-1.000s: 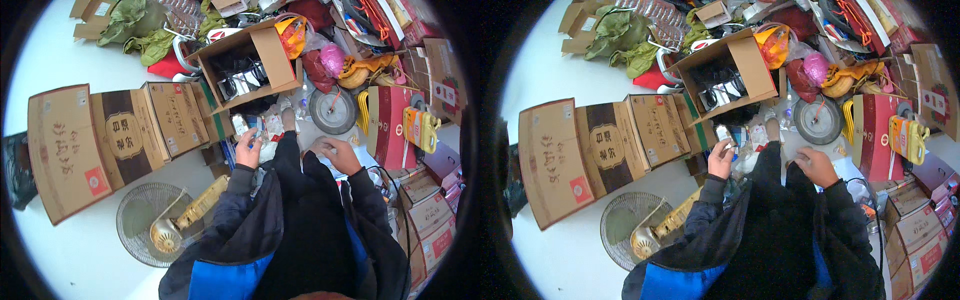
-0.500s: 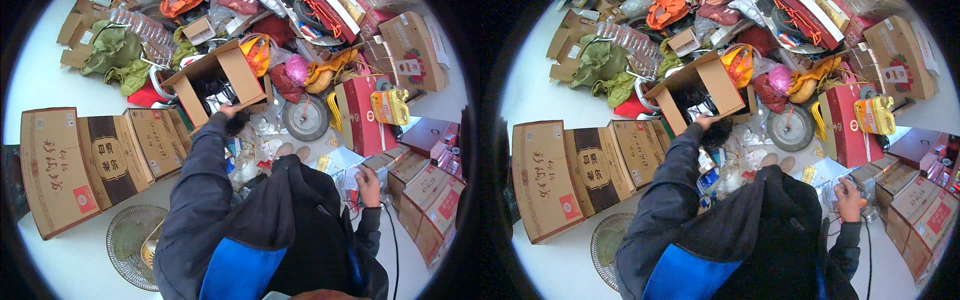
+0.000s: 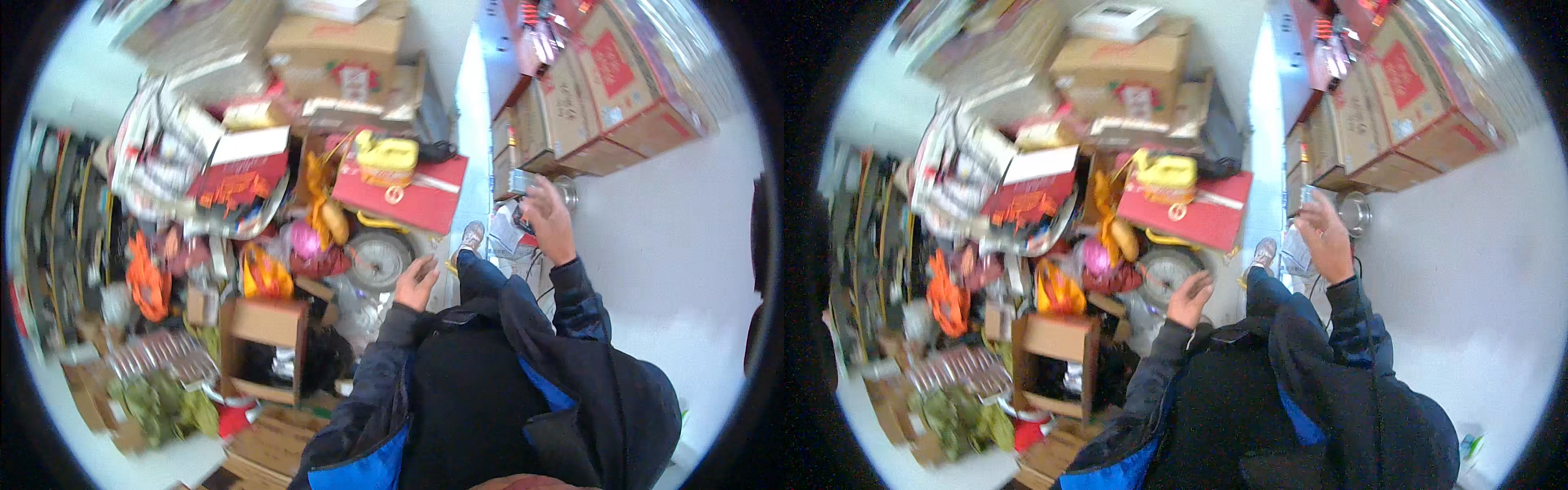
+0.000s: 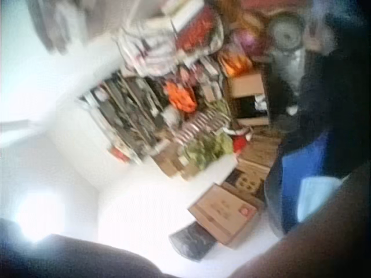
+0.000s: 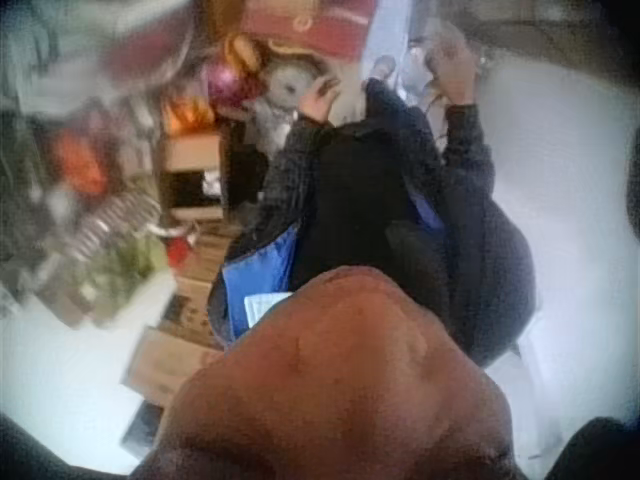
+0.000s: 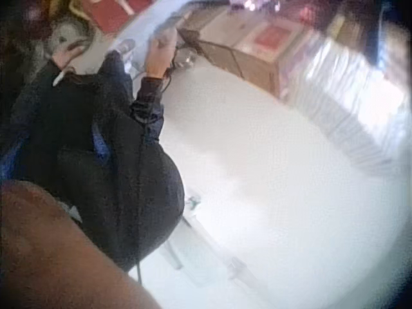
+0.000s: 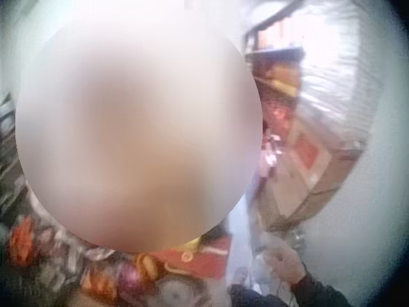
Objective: The person picks up a black power adapter, turns it over to view different sides, and places it into a cardboard box. They then walk through the cluttered room, pick up another adapter, examine it, and place it on a workbench. Finally, they pick up a cable and inspect it.
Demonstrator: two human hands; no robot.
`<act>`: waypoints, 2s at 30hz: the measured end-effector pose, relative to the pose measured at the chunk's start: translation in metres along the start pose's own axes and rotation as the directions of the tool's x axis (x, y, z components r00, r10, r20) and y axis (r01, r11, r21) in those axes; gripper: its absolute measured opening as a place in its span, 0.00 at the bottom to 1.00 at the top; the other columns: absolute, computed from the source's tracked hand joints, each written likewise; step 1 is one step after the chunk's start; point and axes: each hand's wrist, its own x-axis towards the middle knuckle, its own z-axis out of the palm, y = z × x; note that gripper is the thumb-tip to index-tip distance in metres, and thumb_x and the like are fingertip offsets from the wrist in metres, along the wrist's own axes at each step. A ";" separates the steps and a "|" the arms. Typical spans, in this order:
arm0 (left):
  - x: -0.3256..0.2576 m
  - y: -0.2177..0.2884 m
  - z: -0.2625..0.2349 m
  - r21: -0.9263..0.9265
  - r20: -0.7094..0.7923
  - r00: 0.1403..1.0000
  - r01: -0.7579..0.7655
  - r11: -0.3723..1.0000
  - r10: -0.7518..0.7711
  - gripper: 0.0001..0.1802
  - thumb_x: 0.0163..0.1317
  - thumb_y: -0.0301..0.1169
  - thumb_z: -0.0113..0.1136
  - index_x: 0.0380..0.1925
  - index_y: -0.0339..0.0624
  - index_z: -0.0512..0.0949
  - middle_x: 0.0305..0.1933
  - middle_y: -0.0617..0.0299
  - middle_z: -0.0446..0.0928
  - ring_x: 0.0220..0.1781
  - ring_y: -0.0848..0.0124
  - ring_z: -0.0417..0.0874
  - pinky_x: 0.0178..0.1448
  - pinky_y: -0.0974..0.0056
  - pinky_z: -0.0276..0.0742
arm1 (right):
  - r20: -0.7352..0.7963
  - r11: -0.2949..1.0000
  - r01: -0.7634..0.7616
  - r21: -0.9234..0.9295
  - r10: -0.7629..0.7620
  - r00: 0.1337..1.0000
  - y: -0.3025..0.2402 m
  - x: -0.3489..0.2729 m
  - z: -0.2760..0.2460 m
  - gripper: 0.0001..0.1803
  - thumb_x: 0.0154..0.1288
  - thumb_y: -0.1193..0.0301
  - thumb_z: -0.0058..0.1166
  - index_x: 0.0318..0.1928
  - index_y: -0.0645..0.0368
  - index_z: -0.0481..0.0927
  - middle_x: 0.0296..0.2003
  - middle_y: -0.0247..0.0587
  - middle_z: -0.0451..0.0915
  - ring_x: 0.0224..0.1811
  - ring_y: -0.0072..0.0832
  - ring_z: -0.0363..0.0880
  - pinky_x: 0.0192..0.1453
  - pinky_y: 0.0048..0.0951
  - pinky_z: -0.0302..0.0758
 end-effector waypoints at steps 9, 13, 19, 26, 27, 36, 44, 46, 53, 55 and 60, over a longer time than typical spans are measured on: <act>0.142 0.104 0.060 0.254 -0.086 0.995 0.076 0.964 -0.055 0.21 0.70 0.27 0.61 0.61 0.32 0.75 0.55 0.52 0.83 0.58 0.68 0.82 0.64 0.64 0.76 | -0.483 0.614 0.391 0.685 -0.019 0.875 -0.050 0.232 -0.144 0.19 0.75 0.68 0.54 0.61 0.64 0.73 0.45 0.45 0.82 0.42 0.29 0.82 0.55 0.32 0.80; 0.217 0.150 0.110 0.325 -0.068 0.994 -0.064 0.943 0.091 0.20 0.71 0.28 0.58 0.60 0.32 0.75 0.55 0.56 0.82 0.59 0.67 0.82 0.65 0.64 0.75 | -0.297 0.719 0.315 0.620 -0.156 0.942 -0.056 0.297 -0.110 0.19 0.74 0.69 0.56 0.61 0.62 0.74 0.43 0.42 0.82 0.40 0.23 0.80 0.49 0.27 0.79; 0.308 0.233 0.152 0.255 -0.219 0.956 -0.134 0.958 0.192 0.27 0.68 0.27 0.62 0.66 0.37 0.71 0.60 0.56 0.79 0.60 0.66 0.80 0.63 0.63 0.77 | -0.064 0.758 0.140 0.637 -0.129 0.990 -0.060 0.396 -0.099 0.18 0.73 0.71 0.57 0.60 0.63 0.75 0.41 0.37 0.82 0.39 0.22 0.81 0.46 0.26 0.79; 0.423 0.382 0.124 0.484 -0.432 0.597 -0.479 0.732 0.676 0.36 0.65 0.25 0.63 0.72 0.34 0.62 0.77 0.51 0.59 0.73 0.61 0.68 0.71 0.56 0.69 | -0.007 0.778 0.205 0.593 -0.250 0.968 -0.071 0.565 -0.105 0.13 0.73 0.72 0.56 0.53 0.65 0.79 0.38 0.39 0.83 0.37 0.21 0.82 0.44 0.26 0.80; 0.445 0.407 0.115 0.538 -0.403 0.540 -0.514 0.668 0.739 0.37 0.65 0.25 0.63 0.74 0.34 0.61 0.78 0.50 0.57 0.74 0.60 0.66 0.74 0.55 0.66 | -0.022 0.788 0.225 0.573 -0.260 0.965 -0.078 0.592 -0.108 0.12 0.72 0.72 0.56 0.52 0.65 0.80 0.37 0.39 0.83 0.36 0.21 0.82 0.44 0.26 0.80; 0.638 0.549 0.084 0.527 -0.707 0.155 -0.535 0.660 0.690 0.39 0.75 0.48 0.49 0.78 0.39 0.53 0.79 0.41 0.56 0.78 0.52 0.61 0.80 0.50 0.57 | 0.017 0.860 0.187 0.475 -0.222 0.975 -0.106 0.813 -0.134 0.11 0.70 0.71 0.56 0.45 0.67 0.83 0.34 0.37 0.84 0.35 0.20 0.81 0.41 0.24 0.80; 0.722 0.498 0.103 0.675 -0.710 -0.047 -0.330 0.660 0.703 0.37 0.73 0.51 0.50 0.72 0.37 0.58 0.72 0.44 0.63 0.70 0.55 0.68 0.73 0.51 0.64 | 0.197 0.692 -0.024 0.722 -0.172 0.965 -0.139 0.994 -0.066 0.08 0.72 0.70 0.58 0.43 0.63 0.82 0.34 0.35 0.83 0.31 0.19 0.80 0.38 0.23 0.78; 0.759 0.471 0.115 0.660 -0.708 0.085 -0.274 0.700 0.701 0.36 0.73 0.50 0.50 0.70 0.37 0.60 0.70 0.45 0.64 0.69 0.55 0.69 0.71 0.51 0.65 | 0.276 0.713 -0.055 0.699 -0.198 0.940 -0.147 1.038 -0.041 0.07 0.71 0.71 0.58 0.42 0.63 0.82 0.33 0.34 0.83 0.31 0.19 0.80 0.37 0.23 0.78; 0.927 0.365 0.173 0.388 -0.742 0.611 0.054 0.920 0.277 0.30 0.72 0.47 0.52 0.65 0.37 0.65 0.63 0.48 0.69 0.63 0.57 0.73 0.65 0.52 0.68 | 0.505 0.796 0.009 0.606 -0.393 0.768 -0.114 1.224 0.011 0.11 0.66 0.68 0.60 0.39 0.66 0.83 0.27 0.33 0.81 0.28 0.18 0.78 0.34 0.24 0.76; 0.965 0.346 0.183 0.281 -0.758 0.646 0.194 0.940 0.094 0.29 0.72 0.46 0.53 0.63 0.37 0.66 0.61 0.49 0.70 0.61 0.57 0.74 0.64 0.53 0.69 | 0.556 0.823 -0.019 0.567 -0.366 0.747 -0.097 1.287 0.010 0.12 0.66 0.68 0.60 0.40 0.66 0.84 0.28 0.33 0.82 0.29 0.19 0.79 0.34 0.24 0.76; 1.001 0.305 0.211 0.018 -0.781 0.556 0.474 0.880 -0.284 0.25 0.72 0.44 0.54 0.60 0.37 0.70 0.57 0.51 0.74 0.57 0.58 0.76 0.60 0.53 0.72 | 0.520 0.849 -0.116 0.515 -0.202 0.830 -0.046 1.433 -0.027 0.13 0.69 0.67 0.60 0.45 0.64 0.84 0.33 0.35 0.84 0.32 0.19 0.82 0.37 0.23 0.79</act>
